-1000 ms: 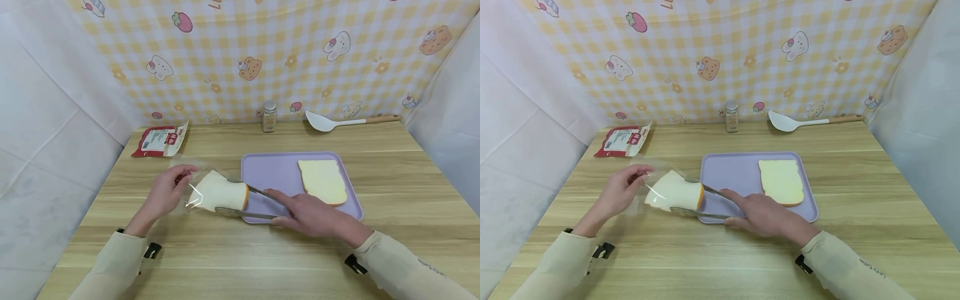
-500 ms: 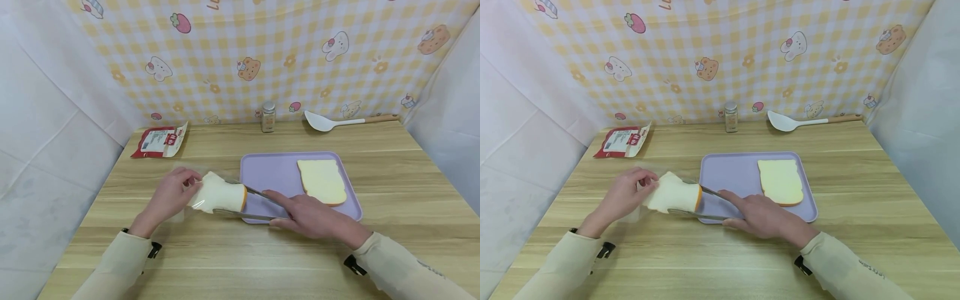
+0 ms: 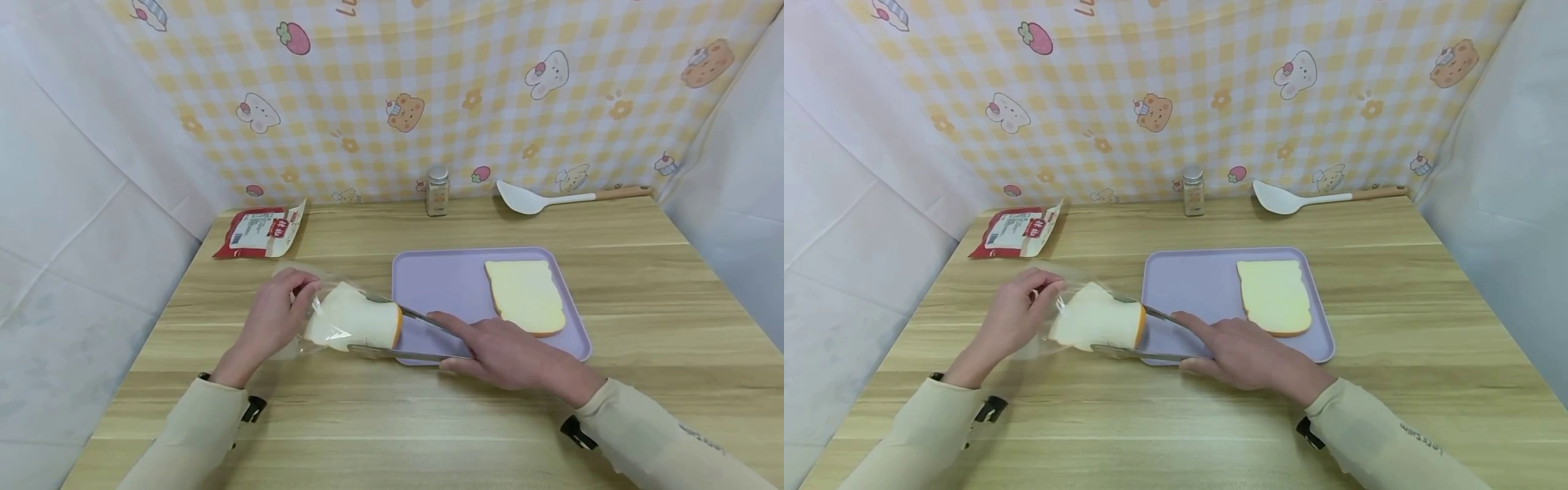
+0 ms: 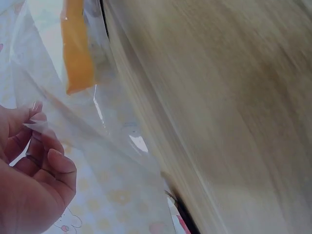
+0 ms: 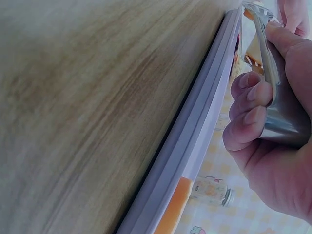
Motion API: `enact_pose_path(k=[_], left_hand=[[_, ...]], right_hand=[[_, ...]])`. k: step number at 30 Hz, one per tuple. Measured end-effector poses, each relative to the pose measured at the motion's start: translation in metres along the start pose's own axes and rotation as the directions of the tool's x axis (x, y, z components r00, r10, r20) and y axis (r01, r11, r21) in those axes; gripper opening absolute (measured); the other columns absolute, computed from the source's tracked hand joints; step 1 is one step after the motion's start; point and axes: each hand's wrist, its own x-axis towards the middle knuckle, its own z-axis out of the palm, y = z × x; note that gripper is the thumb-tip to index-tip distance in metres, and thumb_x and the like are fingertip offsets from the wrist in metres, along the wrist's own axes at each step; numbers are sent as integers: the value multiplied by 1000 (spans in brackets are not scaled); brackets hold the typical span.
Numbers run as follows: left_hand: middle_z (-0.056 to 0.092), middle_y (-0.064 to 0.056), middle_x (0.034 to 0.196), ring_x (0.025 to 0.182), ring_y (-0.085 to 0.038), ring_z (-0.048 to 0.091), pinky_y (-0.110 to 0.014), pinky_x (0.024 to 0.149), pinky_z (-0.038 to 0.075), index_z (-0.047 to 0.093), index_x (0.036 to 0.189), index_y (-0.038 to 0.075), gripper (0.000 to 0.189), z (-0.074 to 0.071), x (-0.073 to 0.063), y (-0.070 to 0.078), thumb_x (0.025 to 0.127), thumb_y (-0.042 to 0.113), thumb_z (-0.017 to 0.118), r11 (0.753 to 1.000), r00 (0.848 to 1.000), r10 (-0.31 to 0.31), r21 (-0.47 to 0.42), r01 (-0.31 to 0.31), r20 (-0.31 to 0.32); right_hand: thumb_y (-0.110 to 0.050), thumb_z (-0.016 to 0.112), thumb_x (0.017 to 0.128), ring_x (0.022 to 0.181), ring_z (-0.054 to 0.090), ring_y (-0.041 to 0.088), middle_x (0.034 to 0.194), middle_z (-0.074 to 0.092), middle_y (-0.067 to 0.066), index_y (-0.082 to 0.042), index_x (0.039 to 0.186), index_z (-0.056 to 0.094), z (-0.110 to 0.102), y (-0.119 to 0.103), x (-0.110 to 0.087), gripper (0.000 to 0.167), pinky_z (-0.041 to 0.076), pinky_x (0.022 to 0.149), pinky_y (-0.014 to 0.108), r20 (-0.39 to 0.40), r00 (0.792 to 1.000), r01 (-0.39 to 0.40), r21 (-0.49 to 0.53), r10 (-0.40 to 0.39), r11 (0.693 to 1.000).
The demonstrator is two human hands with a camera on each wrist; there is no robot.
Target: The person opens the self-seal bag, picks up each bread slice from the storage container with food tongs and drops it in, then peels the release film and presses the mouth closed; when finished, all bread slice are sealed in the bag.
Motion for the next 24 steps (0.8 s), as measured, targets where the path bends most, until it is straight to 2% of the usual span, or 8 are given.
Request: enact_pose_path(k=[6,13,24], left_hand=[[74,-14,102,76,-21,54,-32,68,44,76,104,2,18,4,1,0,107,14,63,1000,998,17,-18,-18,-58],[71,-12,96,75,-20,52,-30,67,42,76,103,3,16,6,1,2,106,13,64,999,997,17,-41,-20,-69],[70,-14,97,77,-21,52,-28,66,42,73,103,1,14,7,-1,2,106,10,63,997,995,37,-58,-42,-96]], right_hand=[[-56,59,105,60,48,-1,64,47,-16,-25,161,39,1,-2,2,68,51,63,29,-28,999,39,-61,-40,997],[-52,62,104,58,50,0,69,59,-14,-24,161,38,0,-7,6,68,56,66,33,-40,996,71,-107,-75,992],[-57,58,105,54,41,0,57,45,-15,-22,162,36,-2,-4,11,71,43,60,22,32,999,0,47,-1,999]])
